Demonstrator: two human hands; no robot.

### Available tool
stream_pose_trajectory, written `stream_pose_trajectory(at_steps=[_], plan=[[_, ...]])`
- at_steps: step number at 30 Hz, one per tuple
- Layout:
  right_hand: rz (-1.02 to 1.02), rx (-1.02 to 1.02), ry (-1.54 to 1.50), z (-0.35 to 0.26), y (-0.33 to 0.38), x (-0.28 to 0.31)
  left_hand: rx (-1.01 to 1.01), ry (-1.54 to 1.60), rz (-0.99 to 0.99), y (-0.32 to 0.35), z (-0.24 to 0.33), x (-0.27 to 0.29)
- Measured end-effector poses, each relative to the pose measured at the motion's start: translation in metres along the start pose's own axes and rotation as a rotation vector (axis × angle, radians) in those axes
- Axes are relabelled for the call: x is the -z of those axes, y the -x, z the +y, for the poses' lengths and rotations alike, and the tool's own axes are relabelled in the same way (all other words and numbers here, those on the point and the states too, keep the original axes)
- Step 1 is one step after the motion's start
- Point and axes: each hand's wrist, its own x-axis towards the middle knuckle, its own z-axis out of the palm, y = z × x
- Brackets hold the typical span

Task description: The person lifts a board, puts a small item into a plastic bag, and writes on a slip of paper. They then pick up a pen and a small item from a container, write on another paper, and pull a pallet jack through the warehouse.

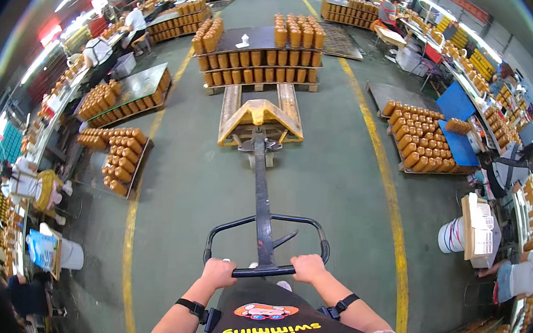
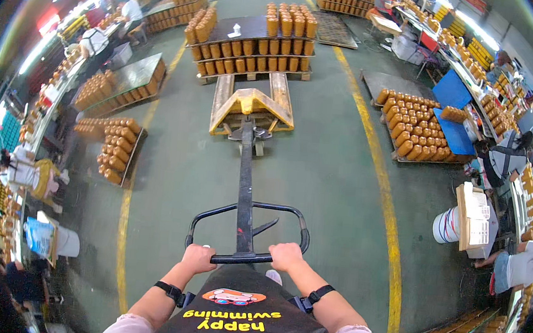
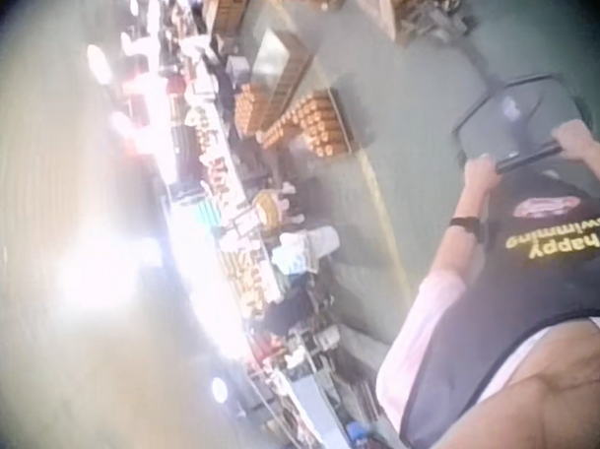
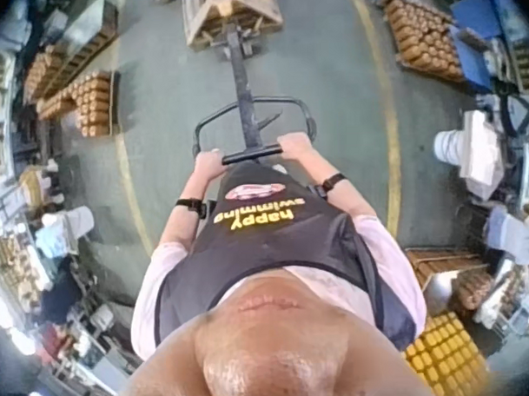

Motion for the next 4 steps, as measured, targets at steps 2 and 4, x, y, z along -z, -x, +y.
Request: stream_pose_trajectory(at_steps=[2,4], plan=[[-0.034,-0.036,0.024,0.003,0.003,0.0,0.015,0.001,-0.005,-0.001,0.006,-0.004],[-0.077,-0.038,-0.004,0.009,0.009,-0.002,0.002,0.018,-0.054,-0.003,0.016,-0.006]])
